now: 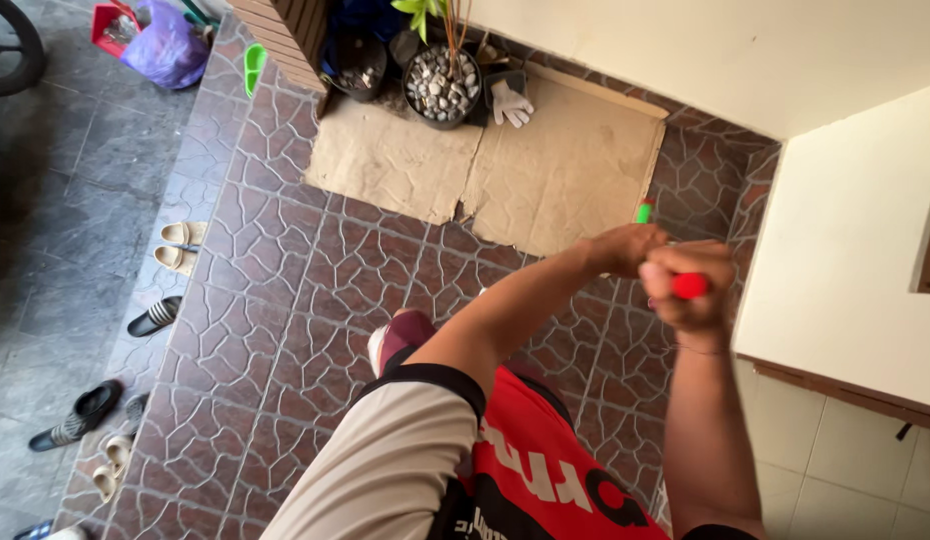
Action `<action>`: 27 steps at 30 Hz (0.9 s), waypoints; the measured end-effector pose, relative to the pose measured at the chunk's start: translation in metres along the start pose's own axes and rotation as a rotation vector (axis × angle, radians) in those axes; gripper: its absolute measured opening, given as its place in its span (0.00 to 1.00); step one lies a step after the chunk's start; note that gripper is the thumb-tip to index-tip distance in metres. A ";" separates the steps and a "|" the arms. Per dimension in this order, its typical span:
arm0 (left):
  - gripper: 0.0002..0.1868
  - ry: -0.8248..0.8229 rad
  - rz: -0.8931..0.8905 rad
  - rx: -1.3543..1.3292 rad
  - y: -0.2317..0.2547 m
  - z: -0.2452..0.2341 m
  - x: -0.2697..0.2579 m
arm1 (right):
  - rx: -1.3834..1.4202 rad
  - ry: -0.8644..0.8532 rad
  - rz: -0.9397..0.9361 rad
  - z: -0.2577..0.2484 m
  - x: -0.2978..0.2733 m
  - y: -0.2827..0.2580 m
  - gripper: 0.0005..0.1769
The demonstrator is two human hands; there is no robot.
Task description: The person sweeps a tiled entryway and porch area using a broom, moving dirt and debris across the floor and around footwear stored nearby.
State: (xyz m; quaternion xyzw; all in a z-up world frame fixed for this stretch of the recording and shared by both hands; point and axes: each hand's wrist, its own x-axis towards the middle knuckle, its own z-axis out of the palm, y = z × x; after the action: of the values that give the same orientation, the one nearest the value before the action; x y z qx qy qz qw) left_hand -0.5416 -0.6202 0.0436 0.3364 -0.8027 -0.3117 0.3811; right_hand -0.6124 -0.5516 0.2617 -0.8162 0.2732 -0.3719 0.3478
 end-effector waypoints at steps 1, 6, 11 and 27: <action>0.22 -0.053 -0.027 -0.042 -0.008 -0.001 0.000 | -0.017 -0.008 -0.002 0.006 -0.003 0.016 0.22; 0.14 -0.248 -0.231 -0.100 -0.028 -0.026 -0.028 | 0.014 -0.072 -0.084 0.035 -0.008 0.055 0.25; 0.11 0.075 -0.418 -0.036 -0.020 -0.064 -0.082 | 0.136 -0.186 -0.209 0.064 0.026 0.051 0.20; 0.06 0.264 -0.667 0.180 0.027 -0.304 -0.307 | 0.450 -0.171 -0.429 0.287 0.128 -0.069 0.15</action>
State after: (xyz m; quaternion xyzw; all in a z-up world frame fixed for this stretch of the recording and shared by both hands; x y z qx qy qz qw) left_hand -0.1516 -0.4404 0.0973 0.6490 -0.6173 -0.3007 0.3276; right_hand -0.2970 -0.4949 0.2298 -0.7861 -0.0242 -0.4179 0.4548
